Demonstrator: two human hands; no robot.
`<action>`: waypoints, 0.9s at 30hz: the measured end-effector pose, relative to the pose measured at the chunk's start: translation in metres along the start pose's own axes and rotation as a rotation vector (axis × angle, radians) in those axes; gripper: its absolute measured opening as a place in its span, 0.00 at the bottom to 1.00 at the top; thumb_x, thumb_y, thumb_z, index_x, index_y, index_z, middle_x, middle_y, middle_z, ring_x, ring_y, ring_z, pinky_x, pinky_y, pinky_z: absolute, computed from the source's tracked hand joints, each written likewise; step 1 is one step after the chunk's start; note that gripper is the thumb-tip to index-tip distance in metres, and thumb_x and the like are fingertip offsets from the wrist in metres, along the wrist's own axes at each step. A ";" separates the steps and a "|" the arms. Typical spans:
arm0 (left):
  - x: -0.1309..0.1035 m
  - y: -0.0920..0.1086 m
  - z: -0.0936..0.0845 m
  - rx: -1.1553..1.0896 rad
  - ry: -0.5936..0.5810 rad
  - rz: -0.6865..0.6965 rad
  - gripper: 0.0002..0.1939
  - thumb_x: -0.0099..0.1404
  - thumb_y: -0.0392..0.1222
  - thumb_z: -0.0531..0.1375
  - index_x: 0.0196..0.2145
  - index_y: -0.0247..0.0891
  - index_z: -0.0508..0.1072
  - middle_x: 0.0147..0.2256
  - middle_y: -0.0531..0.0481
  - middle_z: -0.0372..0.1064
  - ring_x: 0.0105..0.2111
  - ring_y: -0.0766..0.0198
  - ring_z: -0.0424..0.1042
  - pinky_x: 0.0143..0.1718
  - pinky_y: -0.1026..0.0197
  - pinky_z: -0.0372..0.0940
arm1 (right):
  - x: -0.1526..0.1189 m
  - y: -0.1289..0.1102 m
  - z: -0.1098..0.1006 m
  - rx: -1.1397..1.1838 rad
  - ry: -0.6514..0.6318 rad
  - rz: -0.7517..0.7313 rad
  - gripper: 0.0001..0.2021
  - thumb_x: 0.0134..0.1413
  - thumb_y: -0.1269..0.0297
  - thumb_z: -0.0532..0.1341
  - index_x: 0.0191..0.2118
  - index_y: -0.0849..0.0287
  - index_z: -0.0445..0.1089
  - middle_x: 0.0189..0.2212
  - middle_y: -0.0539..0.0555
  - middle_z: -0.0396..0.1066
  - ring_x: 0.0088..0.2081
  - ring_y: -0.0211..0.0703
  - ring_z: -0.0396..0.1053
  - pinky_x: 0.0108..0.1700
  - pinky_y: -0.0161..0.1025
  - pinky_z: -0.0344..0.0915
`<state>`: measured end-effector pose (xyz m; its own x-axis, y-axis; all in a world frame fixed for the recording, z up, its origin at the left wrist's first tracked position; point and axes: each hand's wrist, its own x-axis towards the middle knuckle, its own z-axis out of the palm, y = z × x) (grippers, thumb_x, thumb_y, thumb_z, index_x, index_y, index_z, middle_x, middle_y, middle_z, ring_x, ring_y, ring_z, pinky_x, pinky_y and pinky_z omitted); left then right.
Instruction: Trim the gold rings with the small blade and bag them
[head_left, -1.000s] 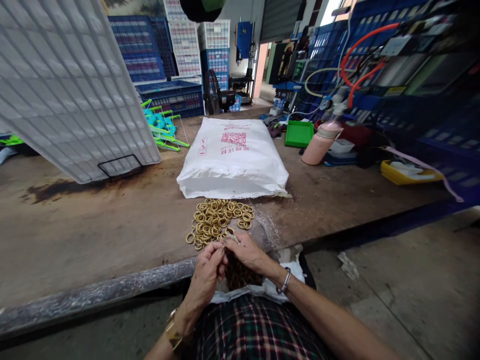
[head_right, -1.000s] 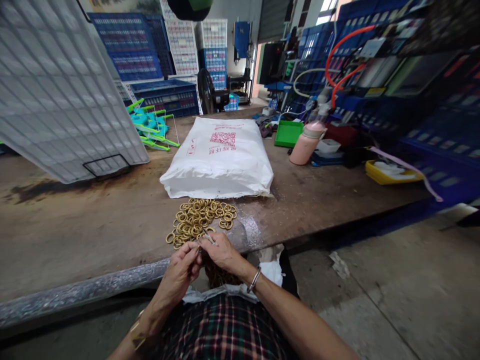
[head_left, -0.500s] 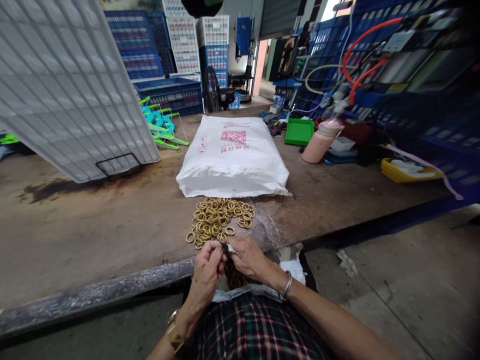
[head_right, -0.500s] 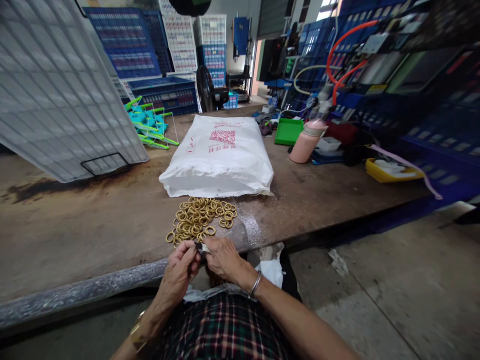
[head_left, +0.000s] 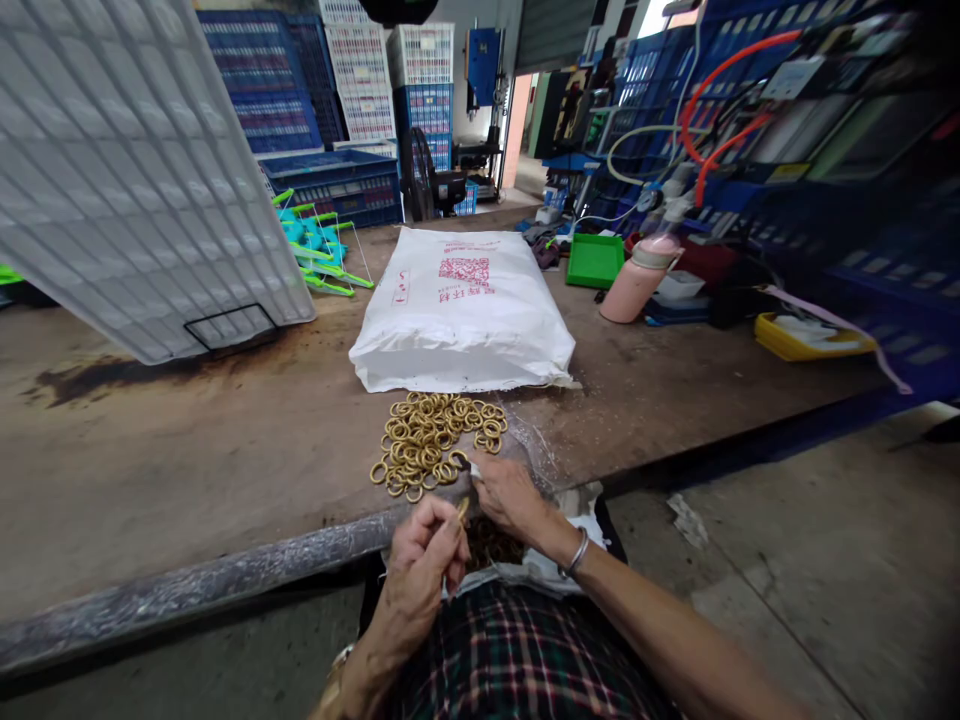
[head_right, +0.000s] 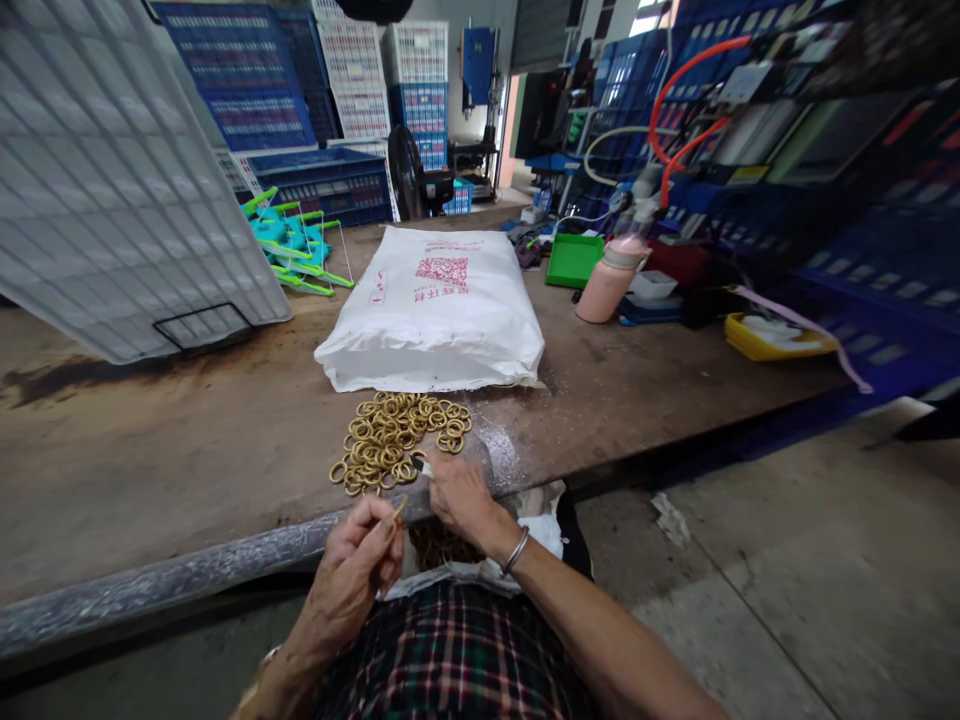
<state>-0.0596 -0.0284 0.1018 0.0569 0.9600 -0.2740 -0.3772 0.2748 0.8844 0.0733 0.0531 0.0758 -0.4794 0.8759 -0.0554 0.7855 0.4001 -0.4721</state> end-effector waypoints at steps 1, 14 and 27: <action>-0.001 0.001 0.001 -0.055 -0.020 -0.016 0.16 0.56 0.52 0.60 0.25 0.37 0.62 0.18 0.59 0.60 0.12 0.76 0.52 0.12 0.71 0.49 | 0.002 0.001 -0.002 0.000 0.032 0.011 0.11 0.52 0.75 0.50 0.40 0.62 0.65 0.32 0.55 0.70 0.32 0.40 0.66 0.32 0.33 0.54; 0.012 0.000 -0.016 -0.427 0.113 -0.157 0.15 0.49 0.41 0.65 0.33 0.37 0.67 0.25 0.52 0.69 0.21 0.69 0.66 0.17 0.70 0.56 | 0.023 -0.007 0.003 -0.178 0.128 0.124 0.08 0.55 0.69 0.52 0.40 0.58 0.63 0.38 0.54 0.69 0.36 0.42 0.67 0.32 0.35 0.54; 0.036 -0.003 -0.012 -0.186 0.233 -0.065 0.18 0.48 0.51 0.65 0.28 0.38 0.63 0.18 0.60 0.60 0.14 0.75 0.57 0.12 0.73 0.47 | 0.010 0.003 0.005 0.226 0.291 -0.243 0.12 0.48 0.79 0.50 0.38 0.59 0.61 0.34 0.54 0.66 0.38 0.41 0.63 0.40 0.36 0.59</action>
<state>-0.0672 0.0053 0.0852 -0.1195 0.8969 -0.4258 -0.5438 0.2997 0.7839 0.0690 0.0617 0.0694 -0.4840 0.8159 0.3164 0.5426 0.5635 -0.6230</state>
